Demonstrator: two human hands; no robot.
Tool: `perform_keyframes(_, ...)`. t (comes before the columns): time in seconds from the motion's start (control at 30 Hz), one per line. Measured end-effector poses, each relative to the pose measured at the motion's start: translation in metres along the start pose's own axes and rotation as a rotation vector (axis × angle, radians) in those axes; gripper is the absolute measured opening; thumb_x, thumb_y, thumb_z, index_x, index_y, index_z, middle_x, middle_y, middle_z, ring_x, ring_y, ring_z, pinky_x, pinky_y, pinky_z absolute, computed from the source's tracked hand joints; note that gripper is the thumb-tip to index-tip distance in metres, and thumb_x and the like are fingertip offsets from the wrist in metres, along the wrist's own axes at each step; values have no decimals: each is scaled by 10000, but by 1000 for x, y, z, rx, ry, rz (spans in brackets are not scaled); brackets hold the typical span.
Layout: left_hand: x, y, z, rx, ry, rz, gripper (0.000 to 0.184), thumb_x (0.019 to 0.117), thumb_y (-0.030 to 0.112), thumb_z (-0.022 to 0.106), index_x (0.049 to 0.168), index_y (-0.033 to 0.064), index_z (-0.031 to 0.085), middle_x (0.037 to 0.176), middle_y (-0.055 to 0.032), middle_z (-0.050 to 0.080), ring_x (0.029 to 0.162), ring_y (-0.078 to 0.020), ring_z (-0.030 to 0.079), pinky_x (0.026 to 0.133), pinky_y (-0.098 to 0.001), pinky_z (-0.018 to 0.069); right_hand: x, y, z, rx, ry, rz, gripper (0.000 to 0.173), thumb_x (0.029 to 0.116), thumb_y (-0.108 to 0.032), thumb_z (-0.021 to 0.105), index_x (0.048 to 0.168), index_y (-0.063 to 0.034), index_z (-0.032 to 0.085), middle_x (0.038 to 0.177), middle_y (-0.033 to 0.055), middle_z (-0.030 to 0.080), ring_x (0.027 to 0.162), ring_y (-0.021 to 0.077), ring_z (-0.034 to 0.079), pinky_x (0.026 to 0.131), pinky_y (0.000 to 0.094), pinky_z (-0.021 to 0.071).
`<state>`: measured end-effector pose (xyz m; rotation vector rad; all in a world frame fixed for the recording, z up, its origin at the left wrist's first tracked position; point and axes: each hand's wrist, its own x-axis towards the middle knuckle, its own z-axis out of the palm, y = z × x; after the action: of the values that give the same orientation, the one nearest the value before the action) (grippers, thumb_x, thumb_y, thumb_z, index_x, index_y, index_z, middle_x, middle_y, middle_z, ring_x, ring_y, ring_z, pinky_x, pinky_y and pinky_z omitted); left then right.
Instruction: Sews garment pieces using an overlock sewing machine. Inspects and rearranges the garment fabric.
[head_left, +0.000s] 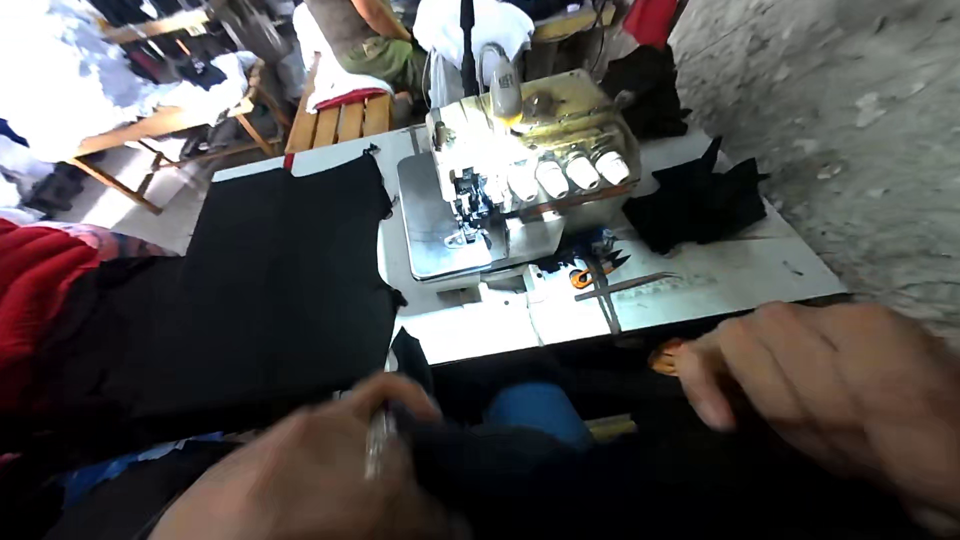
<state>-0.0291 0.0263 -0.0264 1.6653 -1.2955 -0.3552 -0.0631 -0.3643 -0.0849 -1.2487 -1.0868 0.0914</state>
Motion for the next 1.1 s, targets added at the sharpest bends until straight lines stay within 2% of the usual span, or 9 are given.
perform_keyframes(0.03,-8,-32,1,262,30,-61,378,1063,437,515,990,160,762,830,45,719,855,-20,670,1156,-384,367,-15,10,-8,-232,46,70,411,1014,-392,617,689,-157,532,581,-91,494,618,-16,573,988,279,525)
perform_keyframes(0.1,-21,-82,5,673,103,-171,234,1024,365,581,1043,236,774,870,84,736,863,-22,678,1142,-471,351,-35,46,-14,-689,128,212,420,985,-435,662,689,-143,602,596,-55,563,634,24,600,1178,393,382)
perform_keyframes(0.13,-22,-94,6,766,117,-198,216,1012,364,594,1039,249,774,879,84,735,877,-35,678,1130,-491,344,-40,66,-15,-825,137,241,429,973,-445,650,673,-143,605,595,-41,563,638,50,602,1210,437,315)
perform_keyframes(0.17,-19,-102,6,813,122,-209,219,1010,381,593,1021,256,772,882,87,733,887,-40,678,1119,-493,341,-43,82,-16,-919,150,242,456,970,-458,642,647,-142,580,580,-27,541,626,77,594,1211,470,295)
perform_keyframes(0.23,-14,-110,7,845,134,-228,261,1017,437,582,981,262,773,878,90,732,889,-41,677,1107,-491,343,-44,100,-19,-1021,168,213,536,978,-498,651,614,-124,531,557,7,502,599,131,575,1177,524,322)
perform_keyframes(0.5,-3,-129,-5,853,146,-201,248,1034,407,568,985,254,756,872,82,722,898,-38,663,1119,-467,306,-40,122,-32,-1083,204,136,548,968,-505,663,609,-128,492,571,20,493,646,168,583,1157,533,319)
perform_keyframes(0.7,-4,-128,-4,858,150,-172,249,1036,388,555,974,246,750,860,75,712,890,-44,657,1129,-457,289,-43,114,-21,-1162,204,125,550,971,-502,659,608,-132,476,571,28,471,634,192,557,1108,523,332)
perform_keyframes(0.9,-16,-130,8,830,163,-198,243,1029,366,551,968,246,753,863,64,727,891,-51,666,1116,-462,295,-55,107,-3,-1181,183,166,514,973,-495,664,641,-130,521,613,31,493,672,198,577,1058,504,362)
perform_keyframes(1.1,-21,-123,14,807,183,-210,263,1032,384,550,973,233,757,858,53,723,894,-57,660,1113,-463,278,-56,102,8,-1201,191,162,471,970,-468,676,663,-131,559,636,24,537,717,185,612,1090,497,352)
